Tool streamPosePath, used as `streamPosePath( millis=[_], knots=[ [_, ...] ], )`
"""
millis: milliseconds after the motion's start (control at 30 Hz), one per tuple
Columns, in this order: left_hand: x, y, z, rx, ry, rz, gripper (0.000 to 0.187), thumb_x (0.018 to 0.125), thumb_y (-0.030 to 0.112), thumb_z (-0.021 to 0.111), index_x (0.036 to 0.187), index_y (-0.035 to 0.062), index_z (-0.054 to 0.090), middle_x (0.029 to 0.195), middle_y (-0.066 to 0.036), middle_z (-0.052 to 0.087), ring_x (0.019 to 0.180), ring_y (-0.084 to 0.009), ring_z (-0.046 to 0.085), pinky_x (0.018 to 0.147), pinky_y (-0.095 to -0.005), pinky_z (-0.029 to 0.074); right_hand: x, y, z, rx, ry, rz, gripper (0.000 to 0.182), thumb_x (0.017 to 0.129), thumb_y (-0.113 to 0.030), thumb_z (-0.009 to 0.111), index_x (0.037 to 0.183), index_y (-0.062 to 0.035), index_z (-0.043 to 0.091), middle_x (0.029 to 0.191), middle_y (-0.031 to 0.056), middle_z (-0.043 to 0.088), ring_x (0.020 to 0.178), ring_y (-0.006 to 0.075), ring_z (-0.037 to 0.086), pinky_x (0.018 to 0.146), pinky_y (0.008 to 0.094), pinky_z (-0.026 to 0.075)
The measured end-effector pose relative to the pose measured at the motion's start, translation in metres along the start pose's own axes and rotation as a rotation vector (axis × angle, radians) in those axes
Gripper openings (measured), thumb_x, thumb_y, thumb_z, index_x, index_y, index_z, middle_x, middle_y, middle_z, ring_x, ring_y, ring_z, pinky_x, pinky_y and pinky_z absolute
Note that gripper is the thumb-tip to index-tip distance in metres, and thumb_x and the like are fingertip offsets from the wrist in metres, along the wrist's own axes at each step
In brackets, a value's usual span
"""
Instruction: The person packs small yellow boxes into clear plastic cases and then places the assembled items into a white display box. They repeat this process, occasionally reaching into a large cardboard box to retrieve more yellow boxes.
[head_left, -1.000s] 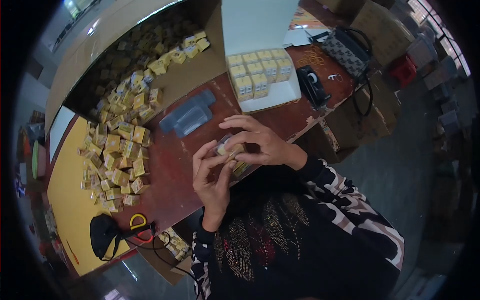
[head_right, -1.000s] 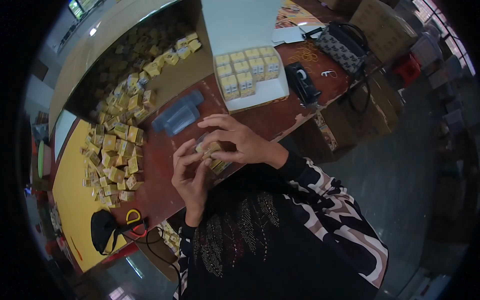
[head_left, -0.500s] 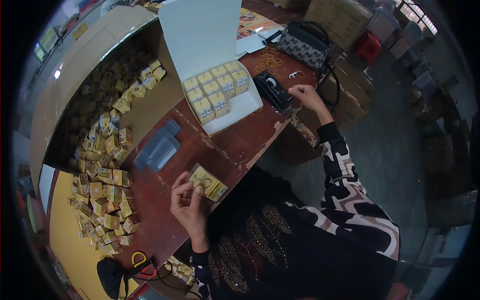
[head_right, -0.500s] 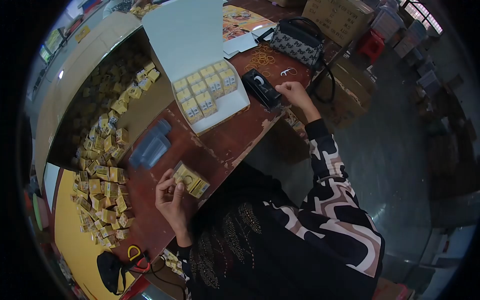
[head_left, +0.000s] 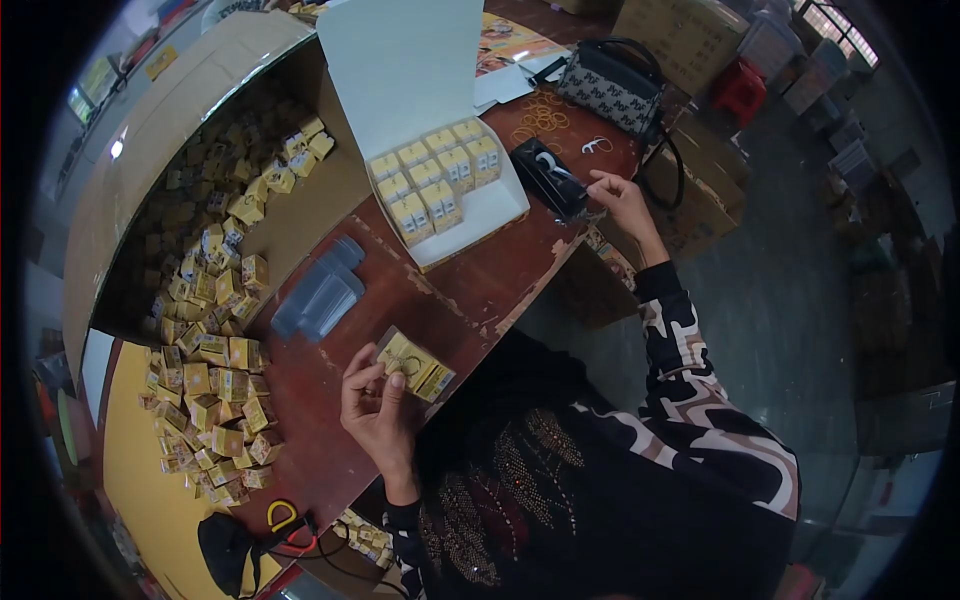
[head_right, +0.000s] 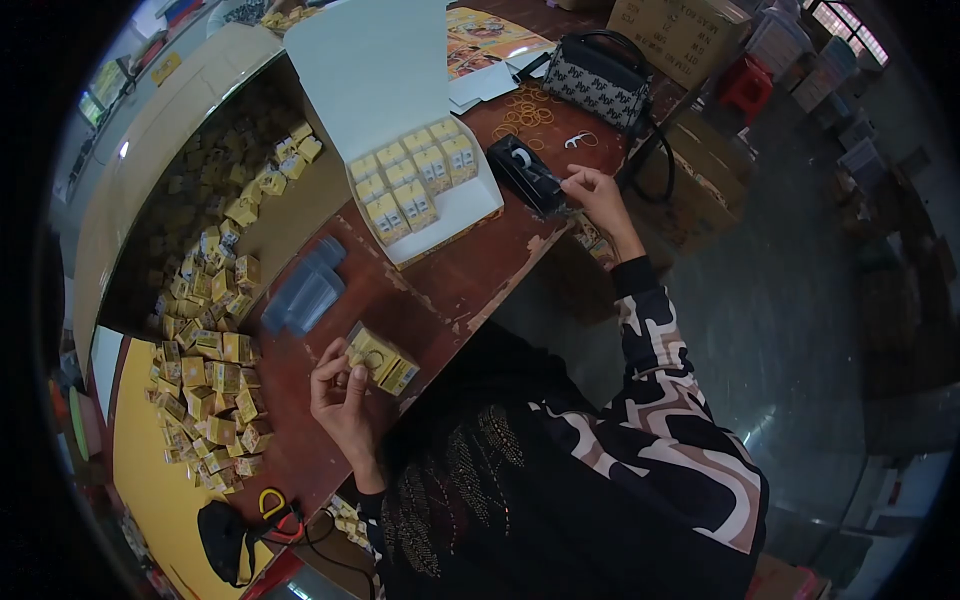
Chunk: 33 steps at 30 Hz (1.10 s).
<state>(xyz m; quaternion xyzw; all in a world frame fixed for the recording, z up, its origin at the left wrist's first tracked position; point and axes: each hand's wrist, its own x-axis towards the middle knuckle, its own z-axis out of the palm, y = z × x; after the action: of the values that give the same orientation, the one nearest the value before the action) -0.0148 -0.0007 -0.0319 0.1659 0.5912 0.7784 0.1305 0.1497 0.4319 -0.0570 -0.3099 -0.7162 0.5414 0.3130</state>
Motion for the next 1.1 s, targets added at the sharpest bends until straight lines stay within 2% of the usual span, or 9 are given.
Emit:
streamPosePath(
  millis=[267,333,500,567,633,700,767,833,1100],
  knots=[
    [0.001,0.001,-0.001,-0.084,0.008,-0.014,0.018,0.088,-0.001,0.070,0.104,0.0004,0.061,0.132,-0.019,0.057,0.106,-0.0180,0.062,0.090,-0.0290,0.052,-0.009,0.035,0.010,0.067,0.070,-0.033,0.014,0.093,-0.010,0.065,0.084,0.0014,0.064,0.115,0.0135,0.066,0.114,0.0164,0.057,0.092,0.0317,0.046],
    [0.003,0.004,0.000,-0.340,0.013,-0.116,0.020,0.089,-0.002,0.067,0.107,0.0007,0.059,0.132,-0.020,0.057,0.107,-0.0188,0.063,0.090,-0.0284,0.053,-0.007,0.044,0.007,-0.144,0.137,-0.158,0.018,0.092,-0.011,0.066,0.100,0.0045,0.067,0.105,0.0057,0.069,0.082,0.0065,0.058,0.075,0.0234,0.048],
    [0.006,0.005,-0.003,-0.377,0.121,-0.154,0.021,0.093,0.003,0.066,0.113,0.0017,0.058,0.131,-0.016,0.059,0.097,-0.0130,0.063,0.076,-0.0232,0.052,-0.030,-0.004,0.021,-0.254,0.229,-0.317,0.011,0.093,-0.010,0.066,0.097,0.0011,0.067,0.093,0.0028,0.069,0.076,0.0069,0.060,0.070,0.0236,0.048],
    [0.008,0.007,0.002,-0.343,0.135,-0.032,0.021,0.091,-0.001,0.067,0.110,-0.0006,0.059,0.133,-0.021,0.056,0.108,-0.0194,0.063,0.096,-0.0311,0.051,-0.055,-0.051,0.056,-0.086,0.168,-0.218,0.009,0.093,-0.008,0.065,0.097,-0.0005,0.068,0.089,0.0029,0.069,0.077,0.0078,0.062,0.070,0.0224,0.049],
    [0.009,0.010,0.005,-0.328,0.140,-0.025,0.022,0.091,-0.001,0.067,0.111,-0.0011,0.059,0.134,-0.021,0.055,0.109,-0.0195,0.062,0.097,-0.0322,0.050,-0.081,-0.085,0.090,0.111,-0.093,-0.155,0.017,0.095,-0.006,0.062,0.110,-0.0012,0.068,0.086,0.0041,0.068,0.078,0.0088,0.064,0.069,0.0212,0.051],
    [0.010,0.011,0.011,-0.262,0.151,0.031,0.021,0.091,-0.001,0.067,0.110,-0.0017,0.059,0.135,-0.021,0.054,0.111,-0.0205,0.062,0.098,-0.0334,0.050,-0.112,-0.116,0.127,0.232,-0.345,-0.150,0.044,0.095,-0.004,0.062,0.137,-0.0024,0.052,0.086,0.0063,0.068,0.078,0.0097,0.065,0.069,0.0222,0.053],
    [0.008,0.014,0.016,-0.246,0.165,0.051,0.021,0.091,-0.001,0.067,0.110,-0.0021,0.059,0.135,-0.021,0.054,0.112,-0.0209,0.061,0.098,-0.0335,0.050,-0.138,-0.128,0.157,0.490,-0.556,-0.015,0.069,0.094,-0.001,0.062,0.153,-0.0058,0.028,0.087,0.0075,0.067,0.078,0.0103,0.065,0.071,0.0232,0.054],
    [0.008,0.016,0.014,-0.225,0.180,0.071,0.021,0.090,-0.002,0.067,0.110,-0.0024,0.059,0.135,-0.021,0.054,0.113,-0.0213,0.060,0.098,-0.0336,0.049,-0.153,-0.133,0.175,0.465,-0.671,0.058,0.077,0.093,0.000,0.063,0.155,-0.0066,0.019,0.087,0.0079,0.066,0.078,0.0101,0.065,0.072,0.0237,0.055],
    [0.004,0.020,0.015,-0.167,0.171,0.155,0.021,0.090,-0.001,0.068,0.109,-0.0028,0.059,0.134,-0.020,0.054,0.113,-0.0217,0.060,0.097,-0.0328,0.050,-0.159,-0.125,0.204,0.456,-0.755,0.086,0.068,0.095,-0.004,0.062,0.153,-0.0068,0.027,0.086,0.0064,0.066,0.077,0.0083,0.064,0.072,0.0224,0.053]
  ],
)
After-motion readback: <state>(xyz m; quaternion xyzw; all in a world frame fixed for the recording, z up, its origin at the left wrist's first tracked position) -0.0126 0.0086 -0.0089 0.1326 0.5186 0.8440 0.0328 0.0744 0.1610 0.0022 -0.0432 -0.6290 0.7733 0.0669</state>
